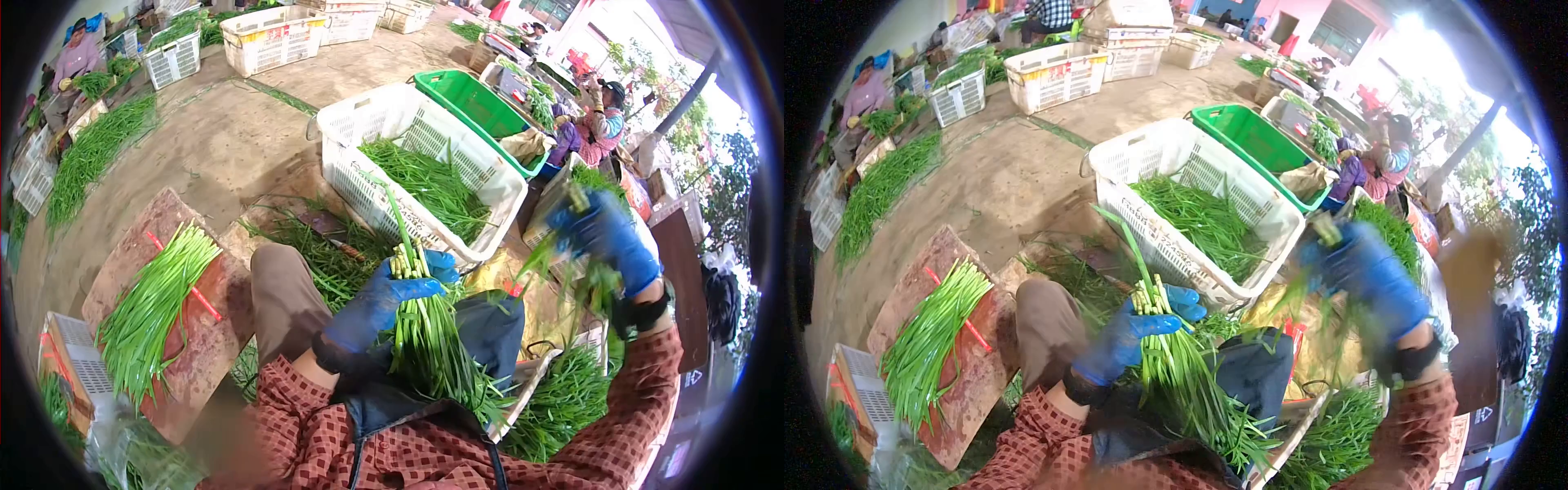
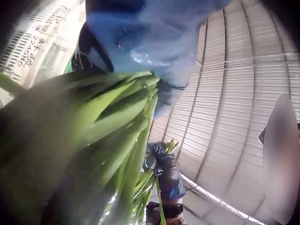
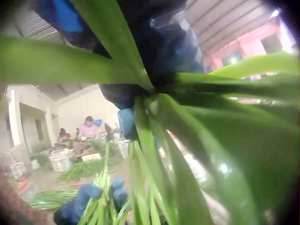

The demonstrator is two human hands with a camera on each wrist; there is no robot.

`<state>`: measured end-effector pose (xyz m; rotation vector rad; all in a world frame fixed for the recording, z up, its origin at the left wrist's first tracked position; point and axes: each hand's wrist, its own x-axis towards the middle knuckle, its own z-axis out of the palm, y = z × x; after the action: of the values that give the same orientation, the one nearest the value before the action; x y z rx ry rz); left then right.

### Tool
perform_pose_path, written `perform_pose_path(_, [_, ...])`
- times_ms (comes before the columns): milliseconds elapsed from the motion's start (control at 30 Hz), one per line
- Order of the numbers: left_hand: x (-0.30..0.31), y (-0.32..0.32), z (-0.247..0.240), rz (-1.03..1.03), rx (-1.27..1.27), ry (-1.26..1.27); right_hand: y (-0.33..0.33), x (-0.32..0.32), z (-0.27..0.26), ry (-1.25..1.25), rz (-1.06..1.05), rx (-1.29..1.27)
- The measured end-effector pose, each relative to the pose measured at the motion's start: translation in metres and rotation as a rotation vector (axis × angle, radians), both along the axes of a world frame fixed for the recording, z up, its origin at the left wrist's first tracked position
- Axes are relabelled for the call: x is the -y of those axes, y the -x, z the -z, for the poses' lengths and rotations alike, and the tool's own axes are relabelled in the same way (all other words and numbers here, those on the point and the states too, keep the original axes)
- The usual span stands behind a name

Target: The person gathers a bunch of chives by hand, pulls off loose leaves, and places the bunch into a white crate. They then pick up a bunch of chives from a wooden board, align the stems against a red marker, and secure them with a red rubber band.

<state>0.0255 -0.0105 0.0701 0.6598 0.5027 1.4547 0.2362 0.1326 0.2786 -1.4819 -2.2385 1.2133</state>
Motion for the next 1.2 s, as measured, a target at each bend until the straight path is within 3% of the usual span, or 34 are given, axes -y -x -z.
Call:
perform_pose_path(33, [0.0, -0.001, -0.001, 0.03, 0.013, -0.027, 0.01, 0.007, 0.02, 0.219, -0.011, -0.079])
perform_pose_path(167, [-0.002, -0.008, -0.007, 0.047, 0.079, -0.109, 0.07, 0.056, 0.066, 0.363, -0.201, -0.114])
perform_pose_path(200, [0.0, -0.008, -0.005, 0.052, 0.028, -0.086, 0.071, 0.05, 0.084, 0.361, -0.203, -0.117])
perform_pose_path(267, [0.004, -0.006, -0.015, 0.058, -0.074, -0.085, 0.074, 0.026, 0.136, 0.158, -0.428, -0.289])
perform_pose_path(367, [-0.003, -0.006, -0.004, 0.04, -0.081, -0.098, 0.078, 0.032, 0.135, 0.047, -0.414, -0.241])
perform_pose_path(433, [0.0, -0.007, -0.003, -0.058, -0.047, -0.093, 0.085, 0.045, 0.102, 0.173, -0.314, -0.295])
perform_pose_path(533, [0.002, 0.0, -0.01, 0.042, -0.08, 0.026, 0.078, 0.015, 0.075, 0.154, -0.234, -0.249])
perform_pose_path(567, [0.0, -0.001, -0.01, 0.047, -0.083, 0.024, 0.078, 0.002, 0.086, -0.173, -0.347, -0.217])
perform_pose_path(633, [-0.004, -0.006, -0.01, 0.02, -0.191, -0.013, 0.096, 0.015, 0.05, -0.23, -0.318, -0.028])
perform_pose_path(700, [-0.005, -0.012, -0.013, 0.044, -0.187, -0.018, 0.116, 0.013, 0.035, -0.524, -0.493, -0.003])
perform_pose_path(733, [-0.006, -0.015, -0.017, 0.048, -0.235, -0.018, 0.126, 0.01, 0.036, -0.628, -0.578, -0.11])
perform_pose_path(767, [-0.007, -0.017, -0.022, 0.051, -0.284, -0.018, 0.134, 0.007, 0.043, -0.571, -0.639, -0.252])
perform_pose_path(833, [-0.004, -0.02, -0.032, 0.069, -0.279, -0.055, 0.14, 0.001, 0.072, -0.72, -0.811, 0.003])
perform_pose_path(900, [0.003, -0.021, -0.043, -0.065, -0.257, -0.117, 0.132, 0.022, 0.111, -0.54, -0.971, 0.264])
perform_pose_path(1033, [-0.002, -0.017, -0.031, 0.051, -0.23, -0.031, 0.124, 0.022, 0.113, -0.488, -0.896, 0.128])
perform_pose_path(1100, [-0.008, -0.018, -0.025, 0.134, -0.223, 0.006, 0.131, 0.016, 0.105, -0.76, -0.66, -0.011])
perform_pose_path(1167, [-0.002, -0.026, -0.03, -0.098, -0.218, -0.05, 0.127, 0.034, 0.113, -0.67, -0.754, 0.385])
perform_pose_path(1200, [-0.004, -0.031, -0.025, -0.175, -0.276, -0.004, 0.124, 0.031, 0.112, -0.742, -0.752, 0.316])
